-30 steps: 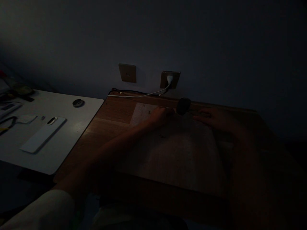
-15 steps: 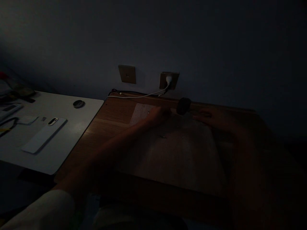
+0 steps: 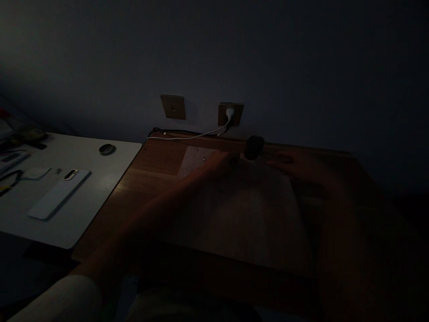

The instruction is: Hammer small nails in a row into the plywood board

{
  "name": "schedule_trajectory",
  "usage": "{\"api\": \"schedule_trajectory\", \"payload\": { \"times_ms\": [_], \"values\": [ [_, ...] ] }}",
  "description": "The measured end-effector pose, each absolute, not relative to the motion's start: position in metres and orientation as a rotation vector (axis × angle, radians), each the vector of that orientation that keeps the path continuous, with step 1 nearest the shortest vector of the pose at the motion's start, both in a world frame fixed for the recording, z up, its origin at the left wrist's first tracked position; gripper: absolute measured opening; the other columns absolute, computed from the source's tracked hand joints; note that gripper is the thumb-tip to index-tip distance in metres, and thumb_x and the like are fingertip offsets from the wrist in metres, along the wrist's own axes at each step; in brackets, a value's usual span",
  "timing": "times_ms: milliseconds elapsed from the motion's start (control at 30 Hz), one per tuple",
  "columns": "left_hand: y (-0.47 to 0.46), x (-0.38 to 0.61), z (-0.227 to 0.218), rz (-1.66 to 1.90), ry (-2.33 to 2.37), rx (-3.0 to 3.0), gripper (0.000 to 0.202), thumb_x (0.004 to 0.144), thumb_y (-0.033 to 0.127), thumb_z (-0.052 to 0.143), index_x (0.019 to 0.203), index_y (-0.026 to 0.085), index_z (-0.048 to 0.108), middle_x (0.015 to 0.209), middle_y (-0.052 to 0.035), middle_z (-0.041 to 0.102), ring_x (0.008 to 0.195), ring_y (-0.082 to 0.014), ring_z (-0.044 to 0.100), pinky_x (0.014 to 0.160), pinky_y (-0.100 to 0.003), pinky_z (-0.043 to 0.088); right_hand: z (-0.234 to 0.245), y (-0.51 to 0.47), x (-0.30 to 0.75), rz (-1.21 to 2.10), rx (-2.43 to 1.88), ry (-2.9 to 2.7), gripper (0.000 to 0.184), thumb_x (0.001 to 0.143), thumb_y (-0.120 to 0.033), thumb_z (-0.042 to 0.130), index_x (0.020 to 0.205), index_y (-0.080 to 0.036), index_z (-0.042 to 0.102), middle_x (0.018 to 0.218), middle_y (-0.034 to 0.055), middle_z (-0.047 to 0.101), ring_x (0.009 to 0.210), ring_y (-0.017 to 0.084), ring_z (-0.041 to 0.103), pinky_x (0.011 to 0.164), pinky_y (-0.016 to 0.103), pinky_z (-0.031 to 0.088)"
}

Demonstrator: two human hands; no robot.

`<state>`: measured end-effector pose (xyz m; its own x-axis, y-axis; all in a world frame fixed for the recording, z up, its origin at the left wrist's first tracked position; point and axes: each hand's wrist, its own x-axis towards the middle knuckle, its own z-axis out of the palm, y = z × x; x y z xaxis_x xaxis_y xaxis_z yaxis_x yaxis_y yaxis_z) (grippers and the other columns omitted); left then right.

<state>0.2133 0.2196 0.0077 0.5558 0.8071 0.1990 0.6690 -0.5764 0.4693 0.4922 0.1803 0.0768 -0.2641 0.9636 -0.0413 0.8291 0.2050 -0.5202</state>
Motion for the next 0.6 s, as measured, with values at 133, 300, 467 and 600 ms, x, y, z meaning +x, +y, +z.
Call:
{"api": "schedule_trajectory", "payload": {
  "times_ms": [133,300,467,600],
  "values": [
    [0.2196,0.2079,-0.0008,0.629,1.23,2.407,0.024,0.091,0.019,0.06,0.107,0.02,0.079,0.107,-0.0081,0.082,0.1,-0.0233,0.076,0.088,-0.033,0.056,0.0753,0.1808,0.4948,0.696,-1.711,-2.138,0.04,0.085,-0.066,0.067,0.092,-0.027,0.075,0.105,0.0106,0.08,0.098,0.036,0.075,0.082,0.048,0.058],
    [0.2212,0.2065,-0.0036,0.665,1.259,2.412,0.023,0.092,0.02,0.061,0.107,0.019,0.079,0.106,-0.0092,0.082,0.098,-0.0236,0.075,0.088,-0.034,0.056,0.0764,0.1805,0.4932,0.712,-1.743,-2.16,0.042,0.086,-0.067,0.067,0.095,-0.026,0.076,0.108,0.0106,0.081,0.096,0.035,0.076,0.08,0.046,0.057],
    [0.2193,0.2067,-0.0012,0.597,1.259,2.443,0.024,0.094,0.023,0.06,0.108,0.019,0.078,0.105,-0.0089,0.082,0.098,-0.0248,0.076,0.087,-0.035,0.056,0.0766,0.1802,0.4902,0.647,-1.777,-2.192,0.044,0.086,-0.068,0.066,0.097,-0.027,0.077,0.107,0.0098,0.081,0.092,0.033,0.076,0.076,0.043,0.057],
    [0.2174,0.2078,0.0007,0.576,1.255,2.472,0.024,0.094,0.022,0.06,0.11,0.02,0.078,0.11,-0.0088,0.081,0.101,-0.0245,0.075,0.088,-0.034,0.055,0.0747,0.1821,0.4895,0.658,-1.746,-2.229,0.045,0.086,-0.069,0.065,0.098,-0.027,0.077,0.105,0.0105,0.081,0.093,0.035,0.076,0.078,0.045,0.057]
  ]
}}
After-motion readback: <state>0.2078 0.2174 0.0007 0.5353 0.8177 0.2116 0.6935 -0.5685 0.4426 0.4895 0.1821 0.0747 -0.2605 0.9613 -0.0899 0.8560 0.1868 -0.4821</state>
